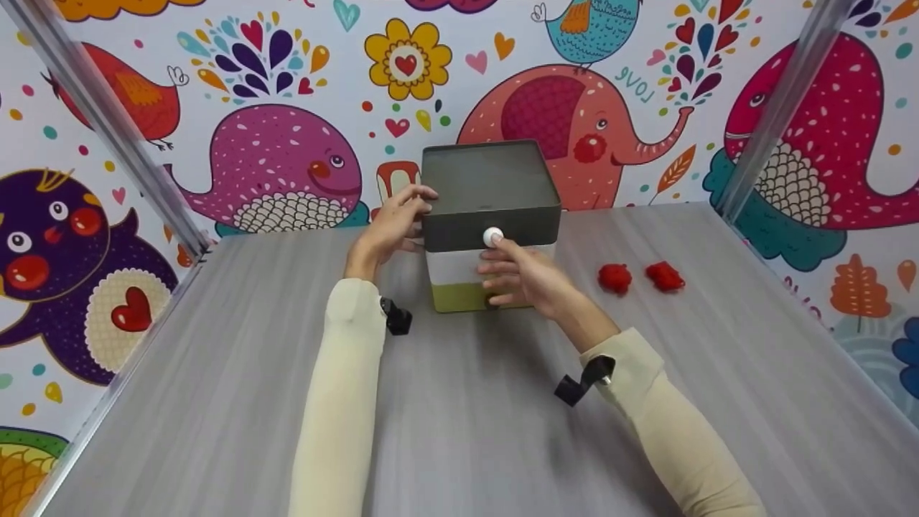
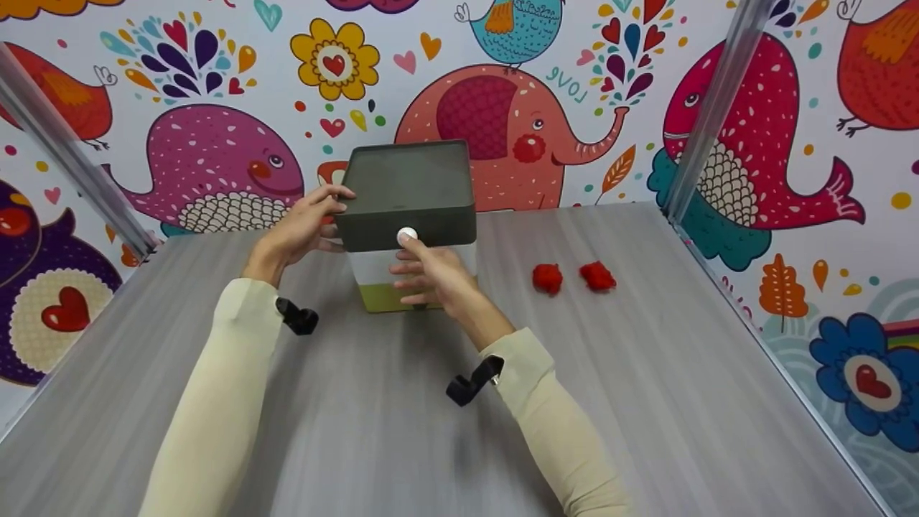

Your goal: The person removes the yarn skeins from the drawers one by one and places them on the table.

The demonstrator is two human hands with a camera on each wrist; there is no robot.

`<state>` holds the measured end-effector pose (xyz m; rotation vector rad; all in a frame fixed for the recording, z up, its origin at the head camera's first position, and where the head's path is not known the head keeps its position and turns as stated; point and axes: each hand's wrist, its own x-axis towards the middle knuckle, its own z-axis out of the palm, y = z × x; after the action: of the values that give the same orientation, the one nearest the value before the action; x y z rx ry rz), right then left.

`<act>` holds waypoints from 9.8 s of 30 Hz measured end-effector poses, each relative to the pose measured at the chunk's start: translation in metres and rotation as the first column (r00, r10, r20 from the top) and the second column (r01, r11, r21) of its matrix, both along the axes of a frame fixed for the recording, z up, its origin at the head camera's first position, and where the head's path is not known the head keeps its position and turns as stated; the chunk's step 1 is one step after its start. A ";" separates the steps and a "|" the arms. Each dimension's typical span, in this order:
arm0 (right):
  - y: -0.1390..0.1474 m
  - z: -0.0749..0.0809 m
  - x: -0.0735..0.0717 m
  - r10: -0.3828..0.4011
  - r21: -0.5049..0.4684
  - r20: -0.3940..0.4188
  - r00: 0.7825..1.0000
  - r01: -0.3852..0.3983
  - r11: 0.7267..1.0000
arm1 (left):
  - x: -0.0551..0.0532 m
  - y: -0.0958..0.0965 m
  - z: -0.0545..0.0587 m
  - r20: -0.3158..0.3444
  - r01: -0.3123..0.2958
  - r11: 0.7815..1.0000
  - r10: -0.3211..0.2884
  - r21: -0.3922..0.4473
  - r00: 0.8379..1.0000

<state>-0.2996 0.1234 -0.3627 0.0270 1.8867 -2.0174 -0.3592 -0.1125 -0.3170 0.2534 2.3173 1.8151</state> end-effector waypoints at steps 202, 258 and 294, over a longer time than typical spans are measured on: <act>0.031 0.027 0.085 0.298 0.794 -0.471 0.831 0.251 0.554 | 0.000 -0.001 -0.003 0.000 0.015 1.000 -0.015 -0.005 1.000; 0.046 0.017 0.049 0.203 0.739 -0.378 0.903 0.163 0.654 | 0.001 0.000 -0.004 -0.001 0.000 1.000 0.000 -0.003 1.000; 0.147 -0.007 0.019 -0.056 0.586 -0.364 0.930 0.275 0.763 | -0.001 0.000 -0.004 0.017 0.001 1.000 -0.001 -0.012 1.000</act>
<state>-0.2808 0.2701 -0.3697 0.0429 2.7984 -1.4425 -0.3603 -0.1124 -0.3208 0.2362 2.3161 1.7949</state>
